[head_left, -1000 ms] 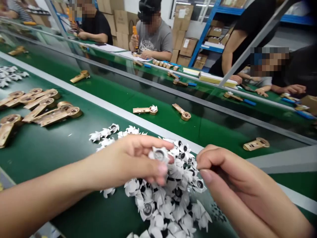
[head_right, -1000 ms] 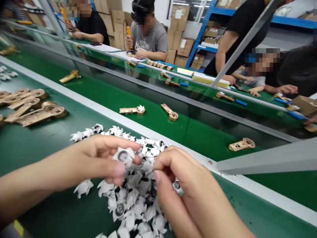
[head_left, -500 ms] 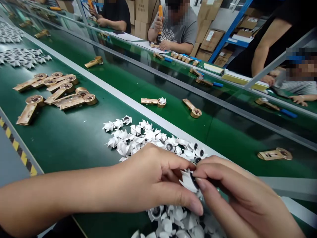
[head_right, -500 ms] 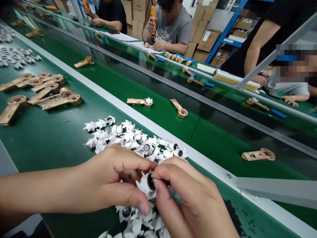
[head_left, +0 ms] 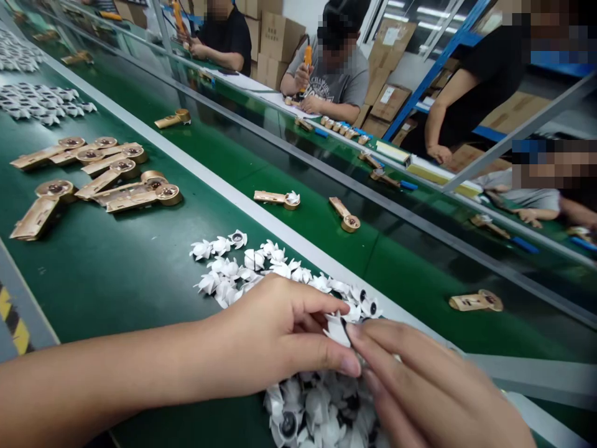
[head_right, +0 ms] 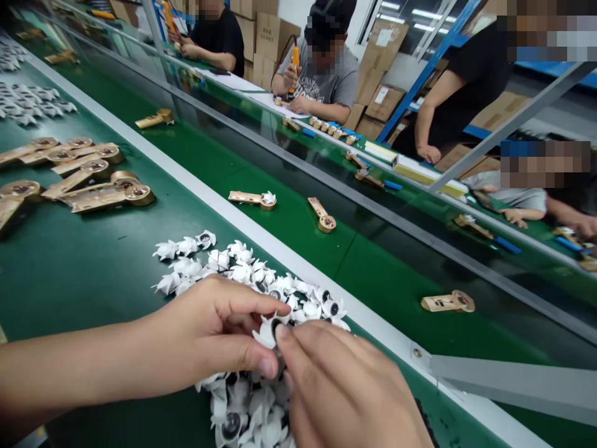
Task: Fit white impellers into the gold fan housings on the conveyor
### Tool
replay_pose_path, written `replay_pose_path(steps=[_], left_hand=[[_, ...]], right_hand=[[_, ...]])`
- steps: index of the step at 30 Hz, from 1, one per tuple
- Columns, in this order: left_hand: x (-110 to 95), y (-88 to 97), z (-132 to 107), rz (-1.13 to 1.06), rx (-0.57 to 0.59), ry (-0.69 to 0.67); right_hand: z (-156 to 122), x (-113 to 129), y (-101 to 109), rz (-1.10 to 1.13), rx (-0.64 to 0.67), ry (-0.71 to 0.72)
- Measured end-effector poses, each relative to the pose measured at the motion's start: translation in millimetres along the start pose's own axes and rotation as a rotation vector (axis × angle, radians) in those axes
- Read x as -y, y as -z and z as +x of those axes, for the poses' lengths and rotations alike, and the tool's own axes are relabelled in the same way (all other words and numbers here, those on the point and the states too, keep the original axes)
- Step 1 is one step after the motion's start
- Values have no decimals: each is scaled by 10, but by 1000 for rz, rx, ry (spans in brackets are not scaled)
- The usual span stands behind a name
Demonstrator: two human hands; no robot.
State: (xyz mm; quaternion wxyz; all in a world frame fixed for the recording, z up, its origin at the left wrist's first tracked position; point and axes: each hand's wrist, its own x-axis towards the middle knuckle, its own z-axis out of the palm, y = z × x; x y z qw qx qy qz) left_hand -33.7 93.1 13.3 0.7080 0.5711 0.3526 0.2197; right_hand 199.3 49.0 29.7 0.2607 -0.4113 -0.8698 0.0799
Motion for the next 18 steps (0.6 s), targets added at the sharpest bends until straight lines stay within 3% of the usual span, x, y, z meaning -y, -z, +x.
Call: replay_pose_path(steps=[2, 3, 4, 7, 10, 14, 18], left_hand=[[-2, 64, 44, -73, -50, -18], [-13, 101, 71, -119, -70, -24], [-28, 138, 97, -167, -88, -23], [-83, 236, 153, -261, -125, -10], [-124, 293, 155, -279, -158, -5], [-140, 322, 101, -263, -179, -11], [-169, 370, 36, -267, -278, -113]], right_hand=[[349, -283, -9, 43, 86, -146], [568, -464, -36, -8, 63, -363], [796, -657, -80, -79, 19, -489], [1393, -1194, -274, -184, 20, -695], [1716, -1474, -498, -156, 88, -802], [1701, -1451, -616, -65, 82, -796], [1291, -1193, -302, 12, -98, -728]])
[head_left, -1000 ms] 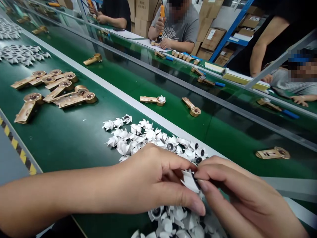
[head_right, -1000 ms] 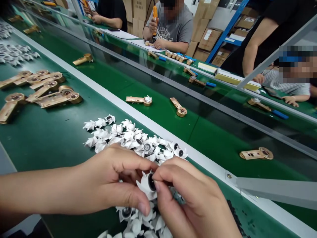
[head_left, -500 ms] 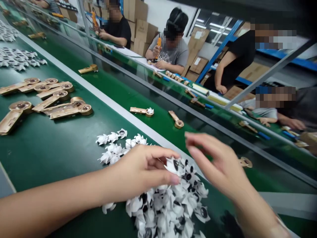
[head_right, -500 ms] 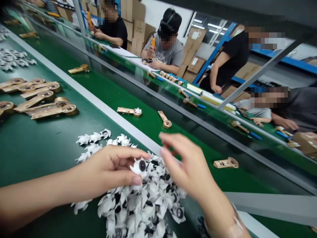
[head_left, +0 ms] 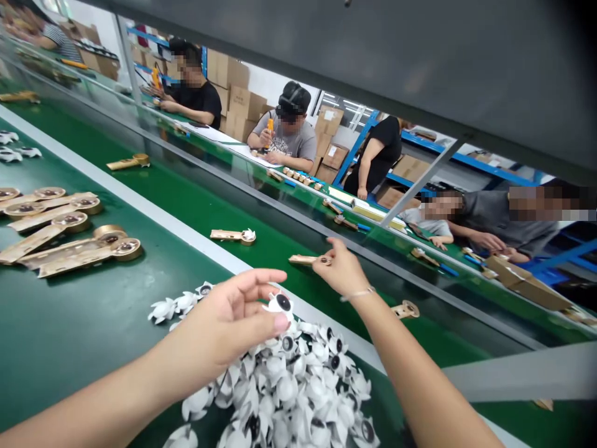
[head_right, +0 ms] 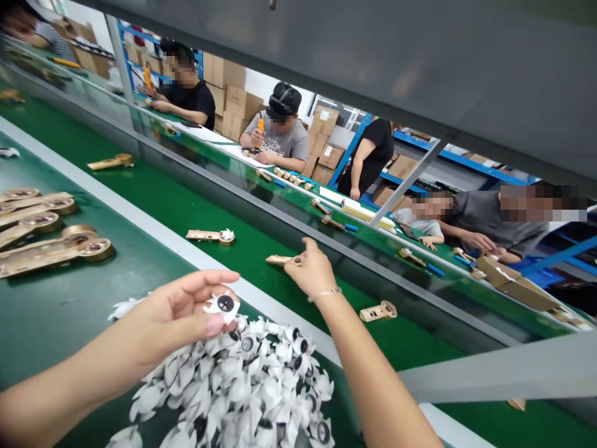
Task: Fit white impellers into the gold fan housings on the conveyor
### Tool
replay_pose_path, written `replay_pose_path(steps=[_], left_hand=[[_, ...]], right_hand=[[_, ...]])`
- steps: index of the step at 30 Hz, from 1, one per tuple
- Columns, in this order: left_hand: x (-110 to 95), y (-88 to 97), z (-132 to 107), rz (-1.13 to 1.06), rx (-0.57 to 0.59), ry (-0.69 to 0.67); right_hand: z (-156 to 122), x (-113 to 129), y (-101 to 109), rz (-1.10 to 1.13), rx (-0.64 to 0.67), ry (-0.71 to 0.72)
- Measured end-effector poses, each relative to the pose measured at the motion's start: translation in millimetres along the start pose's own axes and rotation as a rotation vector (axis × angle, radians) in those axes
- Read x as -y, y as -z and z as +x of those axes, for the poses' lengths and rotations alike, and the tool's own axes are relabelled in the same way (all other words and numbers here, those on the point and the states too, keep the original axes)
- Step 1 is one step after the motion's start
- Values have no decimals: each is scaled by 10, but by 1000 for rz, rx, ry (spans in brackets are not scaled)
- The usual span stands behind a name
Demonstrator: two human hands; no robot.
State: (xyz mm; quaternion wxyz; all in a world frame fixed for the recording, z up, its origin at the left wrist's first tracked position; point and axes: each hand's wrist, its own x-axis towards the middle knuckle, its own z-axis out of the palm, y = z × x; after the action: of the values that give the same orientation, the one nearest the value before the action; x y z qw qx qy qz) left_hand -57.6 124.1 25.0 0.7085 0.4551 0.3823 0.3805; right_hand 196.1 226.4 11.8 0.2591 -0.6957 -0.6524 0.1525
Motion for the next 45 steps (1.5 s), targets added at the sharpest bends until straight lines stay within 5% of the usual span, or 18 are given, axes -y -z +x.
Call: replay_pose_path(steps=[5, 9, 15, 19, 30, 37, 45], left_hand=[[-108, 17, -81, -47, 2, -138], [-86, -88, -158, -92, 116, -199], [28, -135, -158, 217, 219, -584], [23, -108, -150, 340, 221, -725], [37, -116, -141, 367, 242, -668], [22, -121, -206, 449, 316, -506], [3, -266, -363, 623, 323, -384]], right_hand=[[-901, 37, 515, 379, -64, 82], [-1463, 207, 538, 845, 113, 26], [-1628, 399, 442, 682, 96, 204], [-1645, 371, 450, 560, 52, 268], [-1663, 427, 477, 47, -54, 641], [-1721, 366, 518, -270, -34, 851], [-1832, 470, 358, -344, -192, 739]])
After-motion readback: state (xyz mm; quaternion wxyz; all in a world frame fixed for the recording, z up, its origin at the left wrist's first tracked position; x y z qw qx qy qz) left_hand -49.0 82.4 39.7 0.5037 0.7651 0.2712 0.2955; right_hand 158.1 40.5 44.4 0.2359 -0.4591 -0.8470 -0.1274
